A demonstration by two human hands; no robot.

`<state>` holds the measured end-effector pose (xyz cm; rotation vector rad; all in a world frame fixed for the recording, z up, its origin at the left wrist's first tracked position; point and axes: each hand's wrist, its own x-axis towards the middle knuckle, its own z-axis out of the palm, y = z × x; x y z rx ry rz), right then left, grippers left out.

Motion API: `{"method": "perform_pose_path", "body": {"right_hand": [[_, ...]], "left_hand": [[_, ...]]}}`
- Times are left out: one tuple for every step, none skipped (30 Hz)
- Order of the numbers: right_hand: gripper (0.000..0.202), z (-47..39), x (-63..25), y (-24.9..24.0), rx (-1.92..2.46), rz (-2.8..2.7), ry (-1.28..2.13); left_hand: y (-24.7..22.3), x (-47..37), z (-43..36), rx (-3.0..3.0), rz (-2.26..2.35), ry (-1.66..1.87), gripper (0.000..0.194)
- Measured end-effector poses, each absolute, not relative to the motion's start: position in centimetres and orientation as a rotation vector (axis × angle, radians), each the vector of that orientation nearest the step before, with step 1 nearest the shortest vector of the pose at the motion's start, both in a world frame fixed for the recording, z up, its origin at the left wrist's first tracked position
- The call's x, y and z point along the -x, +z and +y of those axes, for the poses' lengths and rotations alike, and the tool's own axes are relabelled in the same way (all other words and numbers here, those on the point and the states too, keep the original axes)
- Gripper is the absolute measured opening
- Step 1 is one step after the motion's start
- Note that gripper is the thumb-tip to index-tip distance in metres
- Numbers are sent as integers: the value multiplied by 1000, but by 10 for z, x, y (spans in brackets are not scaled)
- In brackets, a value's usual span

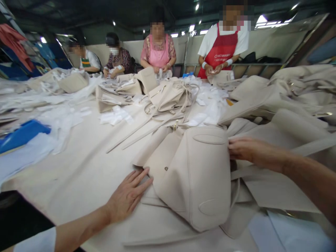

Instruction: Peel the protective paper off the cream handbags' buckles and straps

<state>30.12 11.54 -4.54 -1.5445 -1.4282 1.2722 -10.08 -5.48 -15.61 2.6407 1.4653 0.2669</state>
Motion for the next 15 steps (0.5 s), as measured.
{"method": "perform_pose_path", "body": {"right_hand": [[41, 112, -292, -41, 1515, -1409, 1482], [44, 109, -283, -39, 1499, -1374, 1630], [43, 105, -274, -39, 1513, -1354, 1674], [42, 101, -264, -40, 1552, -1349, 1605], [44, 97, -255, -43, 1594, -1355, 1496], [51, 93, -247, -47, 1623, -1358, 1393], [58, 90, -240, -51, 1639, -1348, 1309], [64, 87, -233, -55, 1656, -1320, 1239], [70, 84, -227, -58, 1682, -1289, 1163], [79, 81, -220, -59, 1724, -1272, 1074], [90, 78, -213, -60, 1784, -1277, 968], [102, 75, -205, -59, 1852, -1314, 848], [113, 71, -197, -58, 1911, -1388, 726], [120, 66, -187, -57, 1959, -1490, 624], [124, 61, -178, -57, 1994, -1605, 548]], "left_hand": [[-157, 101, -55, -2652, 1455, 271, 61], [-159, 102, -55, -2666, 1443, 274, 61], [-160, 102, -56, -2681, 1432, 277, 61], [-161, 103, -56, -2693, 1429, 288, 60], [-162, 103, -57, -2695, 1438, 312, 58], [-163, 103, -58, -2686, 1456, 348, 56], [-163, 103, -59, -2669, 1477, 393, 53], [-162, 102, -61, -2648, 1494, 439, 50], [-160, 101, -63, -2631, 1498, 475, 47], [-158, 99, -65, -2623, 1488, 501, 45], [-155, 98, -67, -2626, 1462, 510, 43], [-151, 96, -69, -2636, 1431, 510, 41], [-148, 95, -71, -2647, 1403, 506, 40], [-145, 93, -72, -2657, 1382, 505, 39], [-143, 92, -73, -2663, 1374, 510, 38]]}}
